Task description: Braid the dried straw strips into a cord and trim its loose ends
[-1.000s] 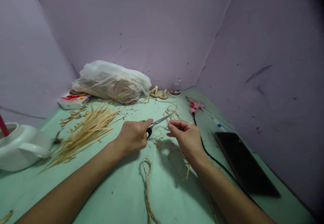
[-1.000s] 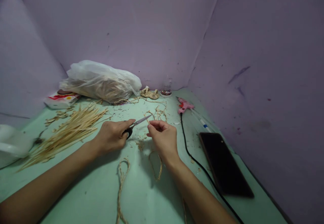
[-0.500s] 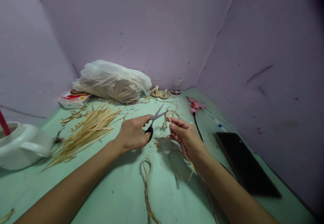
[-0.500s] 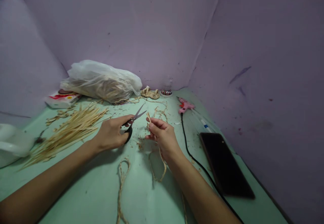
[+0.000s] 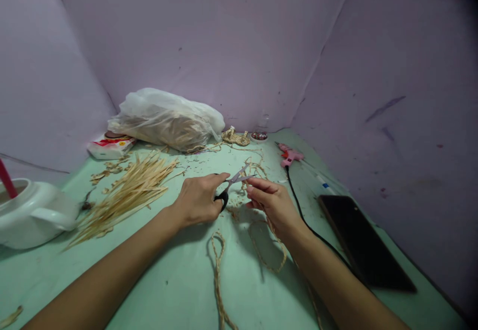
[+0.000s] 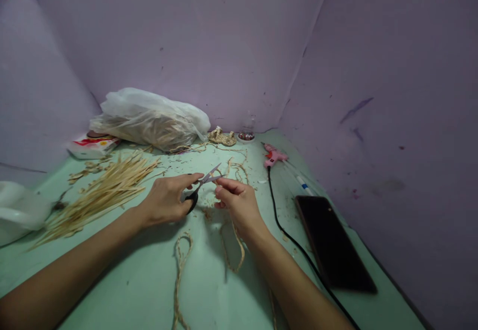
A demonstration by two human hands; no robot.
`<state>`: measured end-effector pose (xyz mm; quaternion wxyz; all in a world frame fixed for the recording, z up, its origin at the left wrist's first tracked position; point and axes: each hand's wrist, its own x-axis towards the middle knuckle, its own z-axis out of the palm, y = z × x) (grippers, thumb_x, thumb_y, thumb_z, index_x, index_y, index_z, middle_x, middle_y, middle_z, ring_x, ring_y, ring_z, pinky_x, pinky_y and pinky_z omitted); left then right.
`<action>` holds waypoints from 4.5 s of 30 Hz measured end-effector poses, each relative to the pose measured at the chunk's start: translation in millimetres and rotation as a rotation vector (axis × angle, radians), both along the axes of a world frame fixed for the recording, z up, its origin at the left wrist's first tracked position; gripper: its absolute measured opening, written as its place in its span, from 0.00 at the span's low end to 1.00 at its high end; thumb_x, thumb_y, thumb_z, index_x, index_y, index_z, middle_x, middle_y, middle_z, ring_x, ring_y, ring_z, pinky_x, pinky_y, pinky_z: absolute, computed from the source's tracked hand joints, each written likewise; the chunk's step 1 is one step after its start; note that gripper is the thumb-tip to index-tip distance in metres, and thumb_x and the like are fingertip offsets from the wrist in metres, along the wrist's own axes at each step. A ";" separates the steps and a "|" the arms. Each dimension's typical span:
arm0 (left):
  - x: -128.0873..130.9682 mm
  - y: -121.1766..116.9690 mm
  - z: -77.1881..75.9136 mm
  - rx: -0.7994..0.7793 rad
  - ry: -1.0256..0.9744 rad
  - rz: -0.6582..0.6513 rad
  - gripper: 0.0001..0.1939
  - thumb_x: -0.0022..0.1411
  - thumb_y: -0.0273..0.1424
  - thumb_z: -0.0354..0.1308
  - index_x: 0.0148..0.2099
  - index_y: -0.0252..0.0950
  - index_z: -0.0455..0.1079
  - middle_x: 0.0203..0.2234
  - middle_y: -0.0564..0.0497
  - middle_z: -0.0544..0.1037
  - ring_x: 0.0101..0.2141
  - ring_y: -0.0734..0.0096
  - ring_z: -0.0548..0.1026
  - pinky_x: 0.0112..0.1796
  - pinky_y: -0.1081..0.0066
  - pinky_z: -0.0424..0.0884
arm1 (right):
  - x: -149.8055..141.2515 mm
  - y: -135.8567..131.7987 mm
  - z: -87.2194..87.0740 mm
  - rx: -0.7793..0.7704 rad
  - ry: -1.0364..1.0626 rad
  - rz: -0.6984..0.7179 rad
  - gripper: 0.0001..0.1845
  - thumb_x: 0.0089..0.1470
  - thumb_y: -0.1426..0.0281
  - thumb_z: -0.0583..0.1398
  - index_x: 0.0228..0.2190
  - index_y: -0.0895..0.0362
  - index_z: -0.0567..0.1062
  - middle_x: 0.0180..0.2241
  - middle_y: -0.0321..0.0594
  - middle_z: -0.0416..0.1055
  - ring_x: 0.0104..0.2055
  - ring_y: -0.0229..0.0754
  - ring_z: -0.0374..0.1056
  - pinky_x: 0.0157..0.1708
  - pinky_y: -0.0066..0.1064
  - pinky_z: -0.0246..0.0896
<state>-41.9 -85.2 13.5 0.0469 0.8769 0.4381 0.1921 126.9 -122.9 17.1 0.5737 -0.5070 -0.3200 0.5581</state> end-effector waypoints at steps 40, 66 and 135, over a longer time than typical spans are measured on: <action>22.7 -12.7 16.9 -0.850 -0.986 0.067 0.23 0.36 0.28 0.64 0.39 0.32 0.65 0.16 0.57 0.71 0.16 0.80 0.66 0.19 0.78 0.61 | -6.9 -1.4 -8.7 0.020 0.177 0.265 0.13 0.37 0.66 0.65 0.29 0.59 0.76 0.26 0.38 0.73 0.28 0.36 0.68 0.33 0.29 0.62; 26.5 -12.2 -0.5 -0.788 -0.946 -0.011 0.20 0.42 0.28 0.60 0.39 0.35 0.60 0.18 0.58 0.70 0.19 0.78 0.68 0.20 0.79 0.61 | -9.2 -2.3 -6.6 0.017 0.019 0.202 0.14 0.31 0.67 0.68 0.22 0.61 0.74 0.20 0.36 0.71 0.22 0.32 0.64 0.23 0.23 0.58; -0.5 3.9 -1.2 -0.135 -0.261 0.019 0.21 0.47 0.29 0.52 0.46 0.40 0.67 0.31 0.54 0.76 0.30 0.71 0.73 0.32 0.72 0.67 | -1.1 4.9 -9.9 0.057 0.062 0.023 0.11 0.33 0.67 0.65 0.24 0.59 0.76 0.23 0.35 0.69 0.19 0.29 0.52 0.17 0.24 0.42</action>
